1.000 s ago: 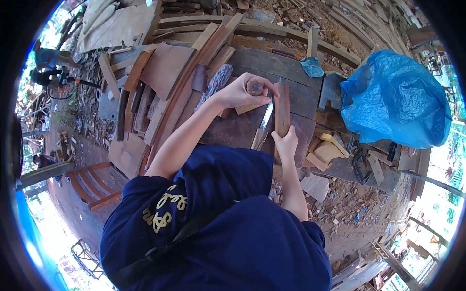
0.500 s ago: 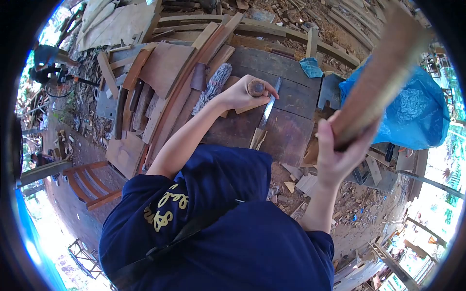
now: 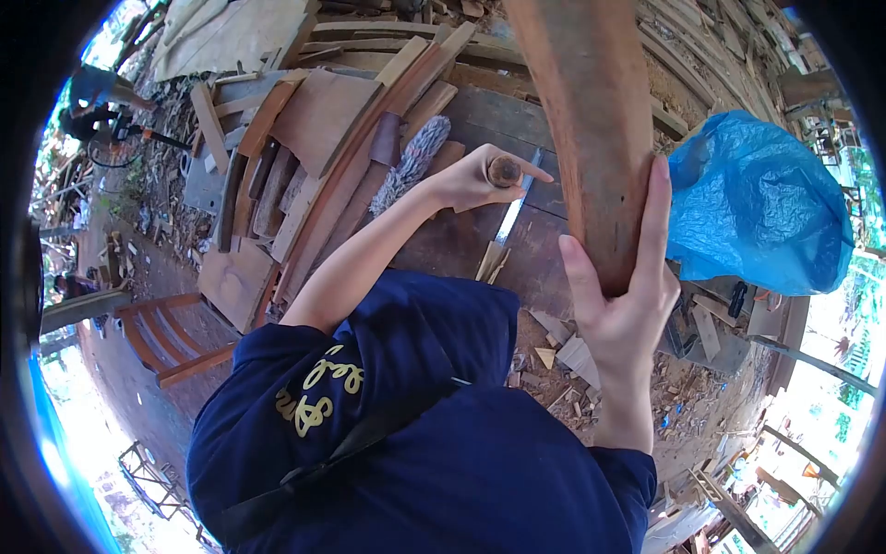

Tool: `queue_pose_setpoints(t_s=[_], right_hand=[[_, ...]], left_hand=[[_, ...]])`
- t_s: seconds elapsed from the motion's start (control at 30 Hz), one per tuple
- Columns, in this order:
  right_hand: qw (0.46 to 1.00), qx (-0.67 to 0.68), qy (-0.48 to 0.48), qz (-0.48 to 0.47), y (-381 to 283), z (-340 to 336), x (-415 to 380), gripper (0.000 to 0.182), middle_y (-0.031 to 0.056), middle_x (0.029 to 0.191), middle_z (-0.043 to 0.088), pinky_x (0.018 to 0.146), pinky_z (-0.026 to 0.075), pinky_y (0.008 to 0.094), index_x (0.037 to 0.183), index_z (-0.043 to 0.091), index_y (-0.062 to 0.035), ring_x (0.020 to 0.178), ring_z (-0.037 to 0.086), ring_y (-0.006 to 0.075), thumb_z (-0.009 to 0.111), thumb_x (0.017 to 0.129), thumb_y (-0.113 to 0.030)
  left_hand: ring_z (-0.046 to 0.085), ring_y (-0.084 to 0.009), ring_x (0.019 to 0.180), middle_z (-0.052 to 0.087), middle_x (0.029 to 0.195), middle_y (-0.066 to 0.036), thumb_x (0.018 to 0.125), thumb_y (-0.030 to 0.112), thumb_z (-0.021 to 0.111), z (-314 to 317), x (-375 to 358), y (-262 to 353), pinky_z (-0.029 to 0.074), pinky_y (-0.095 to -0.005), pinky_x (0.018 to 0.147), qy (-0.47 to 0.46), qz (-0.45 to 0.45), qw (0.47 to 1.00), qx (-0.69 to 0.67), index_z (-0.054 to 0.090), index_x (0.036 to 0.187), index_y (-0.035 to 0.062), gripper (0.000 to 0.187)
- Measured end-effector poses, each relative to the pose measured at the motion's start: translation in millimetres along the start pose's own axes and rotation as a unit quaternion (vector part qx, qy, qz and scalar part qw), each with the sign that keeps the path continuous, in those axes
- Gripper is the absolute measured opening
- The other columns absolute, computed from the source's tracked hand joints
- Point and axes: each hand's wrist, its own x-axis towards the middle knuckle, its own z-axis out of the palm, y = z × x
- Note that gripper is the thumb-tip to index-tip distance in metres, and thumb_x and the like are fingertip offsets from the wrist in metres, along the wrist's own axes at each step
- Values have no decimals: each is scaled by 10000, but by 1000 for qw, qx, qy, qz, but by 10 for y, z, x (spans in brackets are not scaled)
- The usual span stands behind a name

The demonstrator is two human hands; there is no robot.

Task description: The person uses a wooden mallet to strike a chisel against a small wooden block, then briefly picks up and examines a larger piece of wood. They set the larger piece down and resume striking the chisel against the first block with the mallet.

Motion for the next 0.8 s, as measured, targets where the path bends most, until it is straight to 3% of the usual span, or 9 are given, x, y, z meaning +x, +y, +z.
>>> queue_pose_setpoints(t_s=[0.17,0.27,0.33,0.43,0.47,0.53,0.67,0.73,0.8], right_hand=[[965,-69,-229,108,288,253,-168,812,236,924,698,691,541,427,1541,284,-244,826,697,401,710,851,-197],[984,-41,-161,59,196,156,-45,790,236,941,699,703,541,419,1530,319,-231,840,702,390,715,847,-187],[987,-35,-141,62,104,79,18,767,245,982,695,730,543,409,1518,349,-220,858,706,385,716,846,-178],[997,-14,12,-69,129,119,31,773,240,935,695,733,538,413,1517,347,-230,846,701,390,718,839,-187],[997,-14,13,-69,162,177,-27,773,240,935,695,733,538,413,1517,347,-230,846,701,390,718,839,-187],[964,-66,-229,118,217,304,-151,769,236,901,692,719,533,431,1515,347,-258,825,689,407,716,841,-215],[977,-34,-188,92,197,220,-65,767,234,900,693,697,530,436,1514,351,-271,812,685,409,716,840,-226],[981,-14,-170,96,120,138,-4,780,245,1007,690,732,547,410,1518,345,-224,884,702,379,720,835,-198],[998,8,-58,-8,75,96,41,790,253,1144,660,786,555,386,1517,342,-167,970,701,346,727,828,-169]], left_hand=[[389,-33,629,482,666,81,782,8,645,153,26,-132,367,-238,577,99,97,982,-124,729,1079,43,310],[432,-40,669,528,718,66,782,6,656,100,-8,-143,400,-236,619,86,74,985,-131,706,1159,59,383],[526,-46,805,629,908,45,797,-9,676,-64,16,-102,461,-236,733,-44,-71,994,69,649,1203,53,411],[538,-48,813,638,921,45,804,-3,680,-42,-7,-56,462,-238,733,-29,-38,998,49,647,1203,53,404],[538,-48,813,638,921,45,804,-3,680,-7,-22,-82,462,-238,733,-30,-38,998,49,647,1203,53,404],[486,-45,703,570,751,55,801,8,664,102,-53,-196,426,-243,652,83,85,991,-63,700,1152,48,356],[445,-45,644,510,672,63,798,17,660,153,-58,-215,394,-247,603,104,86,977,-166,723,1105,31,314],[451,-35,655,526,693,71,799,12,662,11,-63,-72,396,-237,605,7,-9,1000,11,716,1093,16,299],[446,-30,653,523,692,75,800,13,661,11,-62,-21,391,-234,599,10,-5,1000,11,715,1091,12,296]])
